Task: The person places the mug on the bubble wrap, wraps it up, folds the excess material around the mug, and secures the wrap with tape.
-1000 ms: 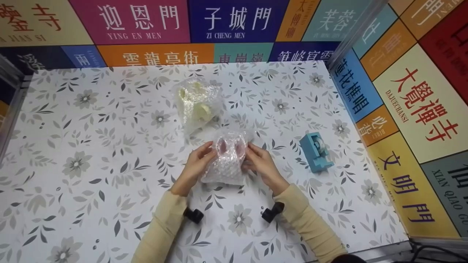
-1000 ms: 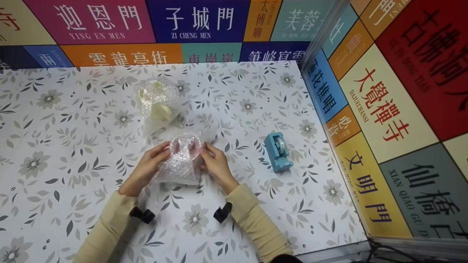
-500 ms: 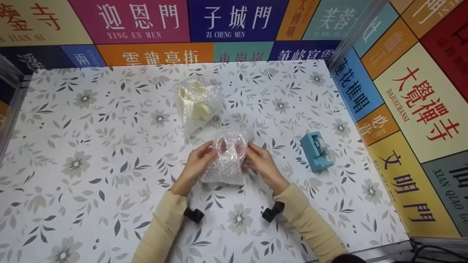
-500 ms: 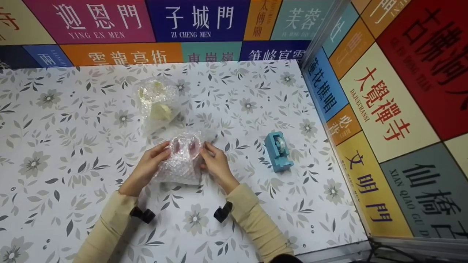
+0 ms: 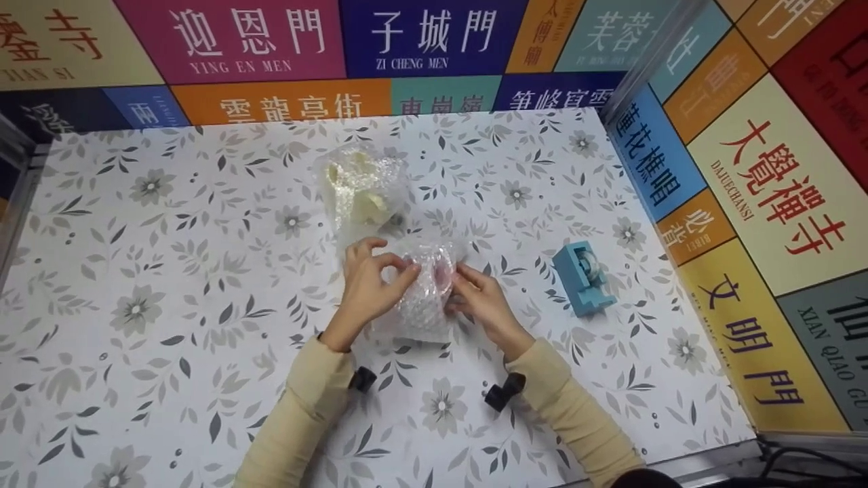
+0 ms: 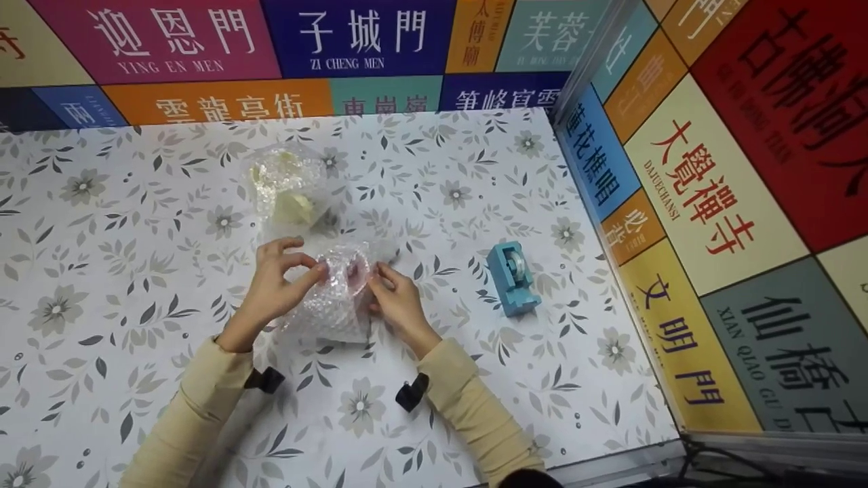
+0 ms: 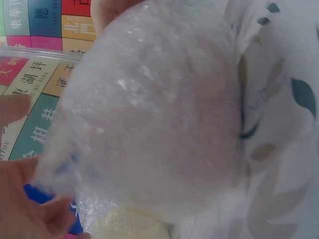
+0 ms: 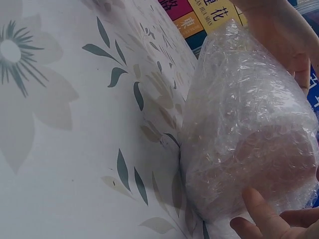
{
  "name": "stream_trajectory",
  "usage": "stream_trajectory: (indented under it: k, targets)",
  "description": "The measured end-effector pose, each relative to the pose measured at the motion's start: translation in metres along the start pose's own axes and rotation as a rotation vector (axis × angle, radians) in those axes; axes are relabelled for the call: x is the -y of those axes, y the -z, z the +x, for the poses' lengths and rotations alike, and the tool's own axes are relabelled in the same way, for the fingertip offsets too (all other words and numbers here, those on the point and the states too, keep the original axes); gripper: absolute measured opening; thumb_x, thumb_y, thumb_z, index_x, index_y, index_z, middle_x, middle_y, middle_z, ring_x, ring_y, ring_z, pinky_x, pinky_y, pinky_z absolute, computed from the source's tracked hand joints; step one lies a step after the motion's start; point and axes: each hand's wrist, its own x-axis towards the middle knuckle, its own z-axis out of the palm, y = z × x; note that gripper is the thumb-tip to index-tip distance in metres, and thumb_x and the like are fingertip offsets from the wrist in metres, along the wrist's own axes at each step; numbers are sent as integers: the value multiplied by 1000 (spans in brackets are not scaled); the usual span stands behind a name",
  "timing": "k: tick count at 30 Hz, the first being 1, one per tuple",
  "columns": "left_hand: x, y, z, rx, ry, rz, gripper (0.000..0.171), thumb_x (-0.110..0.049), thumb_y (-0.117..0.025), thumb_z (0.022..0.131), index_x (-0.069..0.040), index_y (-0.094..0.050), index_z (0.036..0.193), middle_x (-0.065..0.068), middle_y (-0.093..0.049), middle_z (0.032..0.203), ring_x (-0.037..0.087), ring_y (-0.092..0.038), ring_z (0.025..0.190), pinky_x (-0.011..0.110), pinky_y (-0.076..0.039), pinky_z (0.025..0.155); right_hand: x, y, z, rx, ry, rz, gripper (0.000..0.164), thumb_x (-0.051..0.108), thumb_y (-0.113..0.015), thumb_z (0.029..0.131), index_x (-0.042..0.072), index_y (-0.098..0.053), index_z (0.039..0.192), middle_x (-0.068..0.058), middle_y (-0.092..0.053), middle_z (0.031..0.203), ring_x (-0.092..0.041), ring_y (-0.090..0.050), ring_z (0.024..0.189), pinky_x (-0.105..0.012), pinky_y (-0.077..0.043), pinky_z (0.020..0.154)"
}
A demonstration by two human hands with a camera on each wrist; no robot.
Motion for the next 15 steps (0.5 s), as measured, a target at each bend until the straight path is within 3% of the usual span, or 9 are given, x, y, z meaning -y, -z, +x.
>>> stream_trajectory:
  k: [4, 8, 10, 12, 15]
  targets:
    - [-3, -7, 5, 122, 80, -1, 34, -35, -59, 82, -5, -72, 77, 29, -45, 127, 45, -23, 126, 60, -16, 99, 0, 0, 0, 3, 10, -6, 43, 14, -48, 94, -4, -40, 133, -22, -58, 112, -22, -62, 87, -42, -50, 81]
    - [-5, -14, 9, 143, 167, -34, 39, -38, -59, 82, -2, -72, 75, 27, -47, 126, 45, -20, 129, 61, -13, 101, -1, 0, 0, 9, 17, -7, 46, 15, -49, 94, -5, -38, 134, -24, -55, 116, -22, -61, 90, -43, -49, 82]
    - [-7, -17, 12, 133, 186, -30, 42, -40, -61, 81, 0, -71, 71, 26, -50, 124, 44, -22, 128, 60, -13, 102, 0, 0, -1, 12, 24, -13, 48, 16, -49, 94, -6, -37, 134, -24, -53, 119, -23, -60, 92, -44, -49, 83]
    - [-9, -18, 14, 137, 188, -2, 46, -44, -62, 79, -1, -69, 66, 23, -60, 109, 42, -25, 128, 61, -13, 102, -1, 1, 0, 15, 32, -23, 48, 16, -49, 94, -6, -37, 134, -23, -51, 122, -23, -60, 94, -44, -49, 83]
    - [-10, -20, 14, 132, 158, 15, 45, -44, -65, 77, -2, -65, 60, 20, -64, 93, 43, -28, 127, 65, -13, 99, -1, 1, 0, 17, 35, -31, 47, 15, -49, 94, -6, -37, 134, -24, -50, 124, -25, -59, 96, -44, -48, 84]
